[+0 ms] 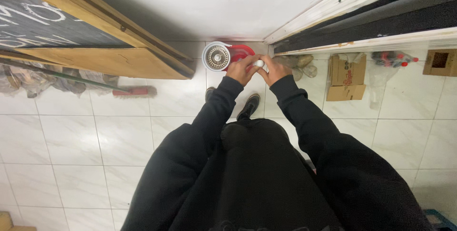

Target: The person attaches the handle parts of a mop and manipulates the mop head over a red bucket. They handle the plastic components and the mop assembly by hand, then place a small cylindrical object into the mop head structure.

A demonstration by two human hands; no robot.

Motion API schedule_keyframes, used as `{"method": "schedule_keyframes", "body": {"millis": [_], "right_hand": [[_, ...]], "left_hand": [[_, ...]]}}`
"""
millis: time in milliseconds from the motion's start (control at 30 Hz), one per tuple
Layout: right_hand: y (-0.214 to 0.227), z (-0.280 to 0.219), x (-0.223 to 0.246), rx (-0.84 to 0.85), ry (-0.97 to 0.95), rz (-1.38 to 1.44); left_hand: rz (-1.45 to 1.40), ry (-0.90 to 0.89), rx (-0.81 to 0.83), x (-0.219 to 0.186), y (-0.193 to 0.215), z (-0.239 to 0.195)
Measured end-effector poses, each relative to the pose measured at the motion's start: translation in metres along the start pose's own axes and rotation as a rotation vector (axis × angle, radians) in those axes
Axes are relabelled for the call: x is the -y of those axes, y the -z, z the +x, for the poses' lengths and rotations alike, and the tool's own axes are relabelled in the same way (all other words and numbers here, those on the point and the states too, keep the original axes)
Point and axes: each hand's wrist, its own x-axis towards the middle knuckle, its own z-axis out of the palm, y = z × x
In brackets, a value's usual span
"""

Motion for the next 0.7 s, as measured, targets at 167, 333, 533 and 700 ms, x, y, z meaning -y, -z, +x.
{"method": "schedule_keyframes", "body": {"millis": [167, 333, 533, 700], "right_hand": [[-0.029, -0.006, -0.013, 0.046, -0.046, 0.038], [-0.046, 0.004, -0.023, 0.174, -0.099, 0.032], [-0.064, 0.005, -0.028, 0.222, -0.093, 0.006], [-0.059, -0.011, -0.018, 0.271, -0.101, -0.078]], "left_hand": [[-0.001, 0.033, 0.066, 0.024, -0.023, -0.011], [0.085, 0.106, 0.158, 0.05, -0.051, -0.012], [0.271, 0.153, 0.248, 0.065, -0.064, -0.008], [0.334, 0.158, 0.322, 0.043, -0.046, 0.0]]}}
